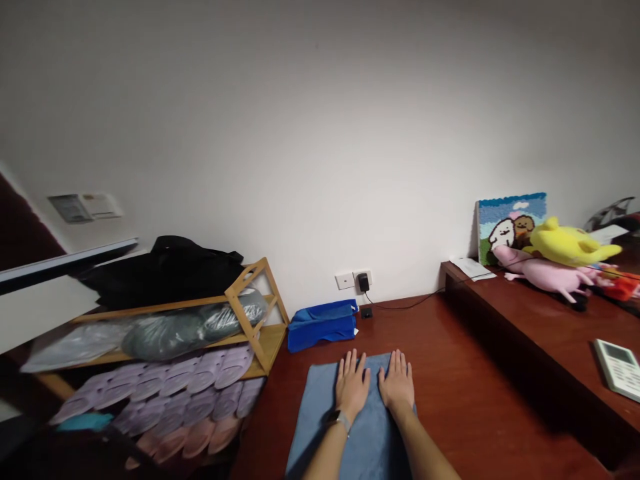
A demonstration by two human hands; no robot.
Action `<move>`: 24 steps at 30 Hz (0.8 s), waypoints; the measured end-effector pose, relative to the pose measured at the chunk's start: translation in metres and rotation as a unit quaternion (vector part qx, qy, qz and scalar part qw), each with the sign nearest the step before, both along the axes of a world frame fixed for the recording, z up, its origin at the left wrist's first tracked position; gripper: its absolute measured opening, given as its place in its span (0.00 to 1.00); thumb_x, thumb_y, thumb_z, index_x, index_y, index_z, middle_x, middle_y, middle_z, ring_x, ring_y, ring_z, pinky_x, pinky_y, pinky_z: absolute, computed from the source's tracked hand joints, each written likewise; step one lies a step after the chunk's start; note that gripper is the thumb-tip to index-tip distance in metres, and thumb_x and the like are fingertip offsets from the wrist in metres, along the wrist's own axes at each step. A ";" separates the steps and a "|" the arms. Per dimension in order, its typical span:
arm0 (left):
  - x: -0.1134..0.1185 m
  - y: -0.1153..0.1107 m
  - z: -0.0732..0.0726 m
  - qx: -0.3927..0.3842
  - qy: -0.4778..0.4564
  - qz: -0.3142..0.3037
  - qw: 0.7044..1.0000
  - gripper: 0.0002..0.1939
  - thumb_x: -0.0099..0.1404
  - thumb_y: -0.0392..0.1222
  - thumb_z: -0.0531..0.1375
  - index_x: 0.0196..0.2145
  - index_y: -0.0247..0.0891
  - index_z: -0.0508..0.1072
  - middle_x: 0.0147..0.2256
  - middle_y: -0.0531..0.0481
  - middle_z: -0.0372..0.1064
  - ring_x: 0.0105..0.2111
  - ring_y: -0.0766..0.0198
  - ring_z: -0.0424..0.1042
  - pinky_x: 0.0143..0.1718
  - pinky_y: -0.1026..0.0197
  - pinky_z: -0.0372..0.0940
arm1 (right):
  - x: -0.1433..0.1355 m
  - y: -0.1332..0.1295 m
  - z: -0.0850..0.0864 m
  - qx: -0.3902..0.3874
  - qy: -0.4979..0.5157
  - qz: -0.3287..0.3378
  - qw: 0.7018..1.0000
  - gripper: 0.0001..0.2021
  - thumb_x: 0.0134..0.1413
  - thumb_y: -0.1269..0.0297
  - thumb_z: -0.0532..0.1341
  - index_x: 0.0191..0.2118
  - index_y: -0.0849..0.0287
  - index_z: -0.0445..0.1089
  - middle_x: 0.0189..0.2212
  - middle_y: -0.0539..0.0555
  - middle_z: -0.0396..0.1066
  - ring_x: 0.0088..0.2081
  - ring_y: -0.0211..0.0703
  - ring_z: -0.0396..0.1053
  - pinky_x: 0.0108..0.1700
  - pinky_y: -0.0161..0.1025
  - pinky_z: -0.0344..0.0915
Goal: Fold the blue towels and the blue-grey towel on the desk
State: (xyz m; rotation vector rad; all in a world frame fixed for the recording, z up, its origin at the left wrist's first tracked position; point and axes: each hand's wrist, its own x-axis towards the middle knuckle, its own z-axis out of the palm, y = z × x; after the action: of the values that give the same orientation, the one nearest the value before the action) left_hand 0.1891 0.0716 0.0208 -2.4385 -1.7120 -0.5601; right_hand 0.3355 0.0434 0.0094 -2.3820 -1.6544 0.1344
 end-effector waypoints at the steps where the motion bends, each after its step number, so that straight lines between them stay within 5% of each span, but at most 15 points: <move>1: 0.004 -0.002 -0.004 -0.011 -0.001 0.009 1.000 0.27 0.77 0.51 0.48 0.69 0.46 0.67 0.71 0.44 0.60 0.72 0.50 0.57 0.72 0.42 0.52 | 0.000 0.000 -0.001 -0.001 -0.001 0.001 1.000 0.37 0.70 0.55 0.41 0.75 0.75 0.44 0.76 0.65 0.43 0.76 0.55 0.42 0.76 0.54 0.39; 4: -0.017 0.002 -0.011 -0.038 0.012 0.073 0.997 0.28 0.77 0.51 0.49 0.70 0.46 0.65 0.71 0.41 0.60 0.71 0.47 0.58 0.71 0.40 0.53 | 0.002 0.001 -0.003 0.004 0.004 0.005 1.000 0.37 0.70 0.54 0.42 0.75 0.74 0.45 0.76 0.65 0.44 0.76 0.55 0.42 0.75 0.55 0.39; 9: -0.112 0.016 -0.007 -0.048 0.030 0.144 0.988 0.29 0.77 0.50 0.48 0.71 0.41 0.64 0.71 0.42 0.59 0.71 0.45 0.58 0.71 0.42 0.54 | 0.004 0.000 -0.005 0.008 0.007 0.010 1.000 0.37 0.70 0.53 0.42 0.75 0.75 0.46 0.76 0.66 0.44 0.76 0.56 0.42 0.76 0.55 0.39; 12: -0.144 0.018 -0.007 -0.055 0.036 0.143 0.988 0.29 0.78 0.50 0.46 0.72 0.41 0.62 0.72 0.45 0.58 0.71 0.48 0.58 0.72 0.44 0.53 | 0.004 0.002 -0.004 0.000 -0.002 0.015 1.000 0.38 0.70 0.53 0.42 0.75 0.76 0.45 0.76 0.66 0.43 0.76 0.56 0.42 0.76 0.54 0.39; 19: -0.138 0.019 -0.012 -0.078 0.044 0.158 0.983 0.31 0.77 0.50 0.45 0.72 0.39 0.60 0.73 0.43 0.55 0.72 0.51 0.55 0.72 0.43 0.51 | 0.008 -0.003 0.005 -0.015 0.010 0.023 1.000 0.37 0.70 0.53 0.42 0.75 0.74 0.48 0.76 0.65 0.44 0.76 0.55 0.43 0.76 0.54 0.40; 24: -0.140 0.020 -0.002 -0.062 0.051 0.151 0.985 0.31 0.74 0.46 0.48 0.70 0.35 0.64 0.71 0.39 0.59 0.71 0.48 0.57 0.72 0.41 0.50 | 0.009 -0.029 0.004 -0.012 0.026 0.051 0.998 0.37 0.71 0.50 0.40 0.75 0.72 0.48 0.76 0.62 0.43 0.77 0.52 0.41 0.76 0.52 0.40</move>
State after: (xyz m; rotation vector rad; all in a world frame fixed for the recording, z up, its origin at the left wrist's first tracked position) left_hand 0.0488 0.0913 0.0192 -2.1748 -2.0738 -0.2964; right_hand 0.3442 0.0140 0.0130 -2.2900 -1.7604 0.2324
